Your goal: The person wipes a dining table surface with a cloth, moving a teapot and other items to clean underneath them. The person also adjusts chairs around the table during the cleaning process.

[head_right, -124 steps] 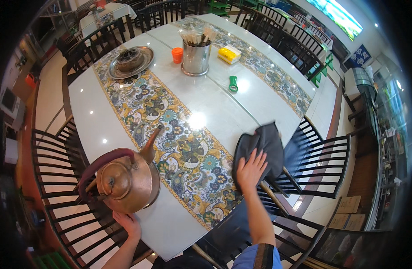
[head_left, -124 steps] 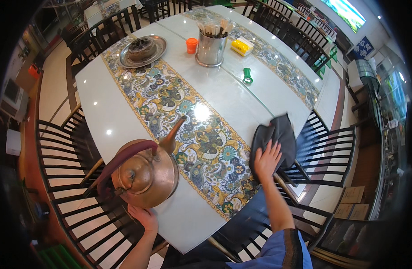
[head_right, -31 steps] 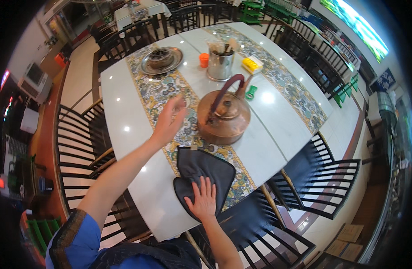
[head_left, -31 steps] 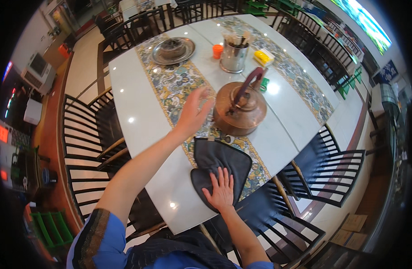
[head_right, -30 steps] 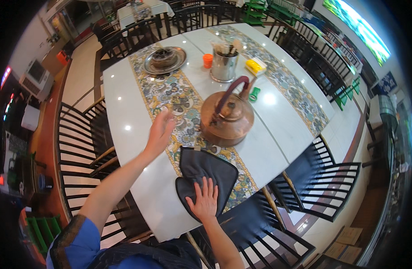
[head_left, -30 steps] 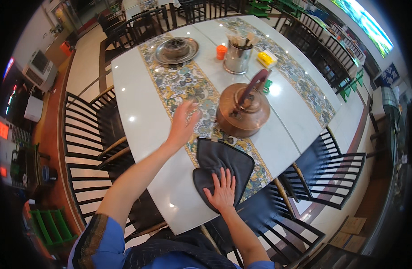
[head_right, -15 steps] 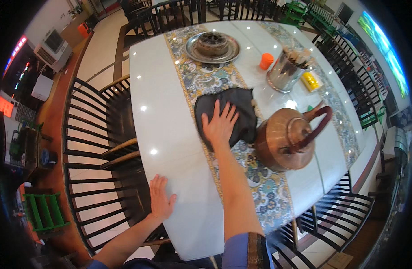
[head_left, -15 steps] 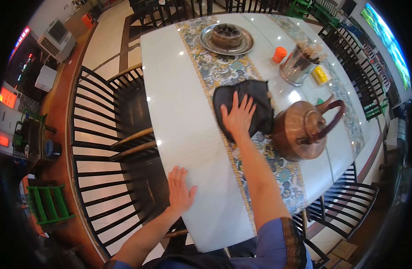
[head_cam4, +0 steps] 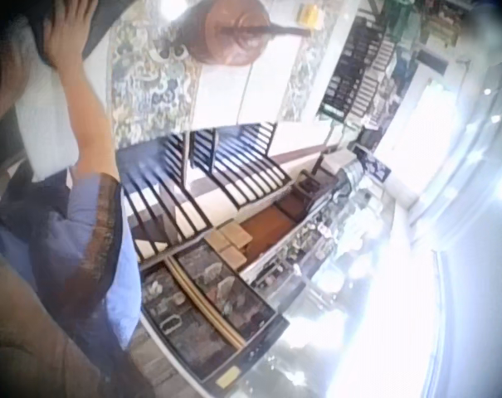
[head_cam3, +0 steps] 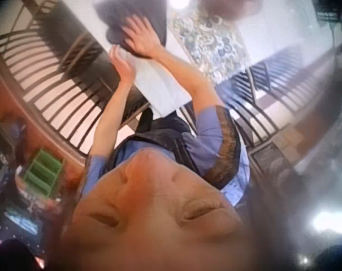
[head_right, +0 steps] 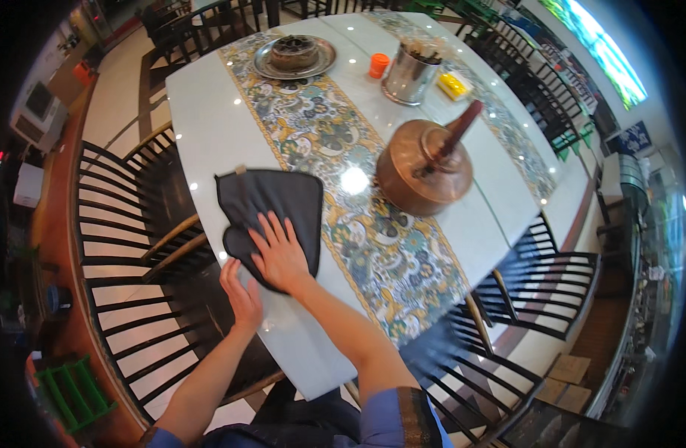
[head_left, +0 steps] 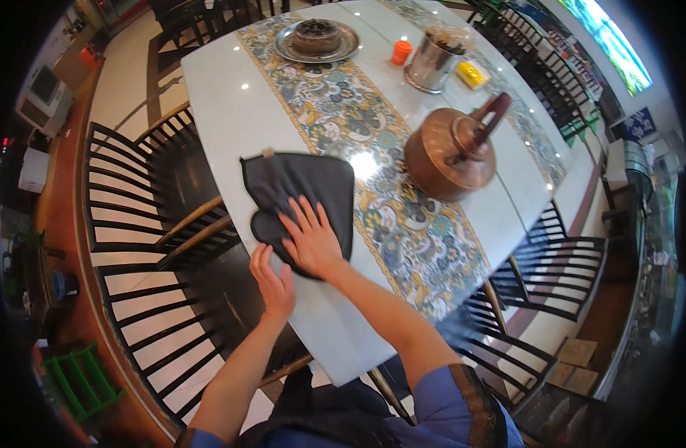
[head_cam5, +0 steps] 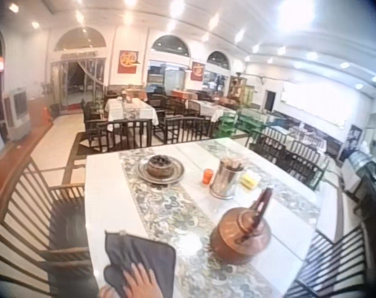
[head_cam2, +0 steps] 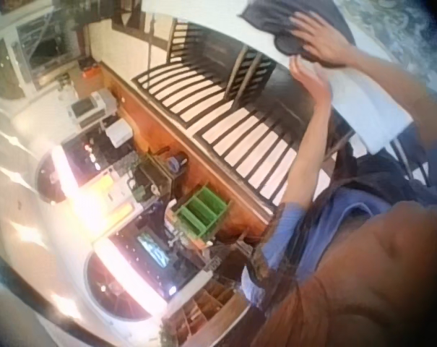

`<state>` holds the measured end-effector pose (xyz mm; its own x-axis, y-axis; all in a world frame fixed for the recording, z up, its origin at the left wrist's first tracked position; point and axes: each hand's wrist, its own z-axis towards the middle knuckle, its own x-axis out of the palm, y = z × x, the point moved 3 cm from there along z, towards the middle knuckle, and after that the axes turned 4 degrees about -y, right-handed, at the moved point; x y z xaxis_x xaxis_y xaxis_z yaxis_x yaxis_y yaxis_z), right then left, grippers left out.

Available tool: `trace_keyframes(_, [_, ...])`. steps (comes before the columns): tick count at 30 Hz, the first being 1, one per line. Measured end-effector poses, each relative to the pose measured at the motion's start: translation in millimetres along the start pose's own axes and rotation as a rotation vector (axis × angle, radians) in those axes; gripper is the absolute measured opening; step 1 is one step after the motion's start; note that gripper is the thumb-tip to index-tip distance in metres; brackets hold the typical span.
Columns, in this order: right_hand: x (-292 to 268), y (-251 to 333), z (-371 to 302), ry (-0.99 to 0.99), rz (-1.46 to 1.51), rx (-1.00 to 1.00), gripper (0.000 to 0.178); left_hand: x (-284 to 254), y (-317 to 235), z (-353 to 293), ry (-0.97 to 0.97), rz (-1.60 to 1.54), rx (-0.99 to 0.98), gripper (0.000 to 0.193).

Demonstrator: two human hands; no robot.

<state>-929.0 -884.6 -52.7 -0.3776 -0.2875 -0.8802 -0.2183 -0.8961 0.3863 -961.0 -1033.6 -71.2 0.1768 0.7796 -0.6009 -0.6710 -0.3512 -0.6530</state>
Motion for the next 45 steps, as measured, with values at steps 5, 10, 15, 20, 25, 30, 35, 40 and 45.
trace_keyframes(5, [-73,4,-159,0.038,-0.014,0.233,0.054,-4,14,-9,-0.021,-0.004,-0.085,0.05])
trace_keyframes(10, [-98,-101,-242,-0.121,-0.454,0.65,0.063,3,-6,-6,0.03,-0.049,-0.056,0.049])
trace_keyframes(15, [-44,-58,-121,-0.131,-0.529,0.696,0.073,-3,1,-9,0.012,-0.137,-0.107,0.048])
trace_keyframes(20, [25,-6,25,-0.125,-0.218,0.294,0.072,-9,8,-10,-0.081,-0.208,-0.089,0.049])
trace_keyframes(25, [85,14,164,-0.187,-0.117,0.244,0.073,-11,9,-15,-0.035,-0.186,-0.089,0.047])
trace_keyframes(30, [107,32,203,-0.136,-0.081,0.104,0.068,-5,10,-17,-0.086,-0.255,-0.08,0.047])
trace_keyframes(35, [84,63,102,-0.042,-0.089,-0.042,0.062,-7,22,-18,-0.265,-0.181,-0.026,0.032])
trace_keyframes(40, [17,86,-53,0.025,0.015,-0.061,0.053,-27,33,-65,-0.338,-0.191,-0.241,0.028])
trace_keyframes(45, [-26,111,-193,0.14,0.033,0.018,0.054,-61,34,-118,-0.139,-0.166,-0.262,0.024])
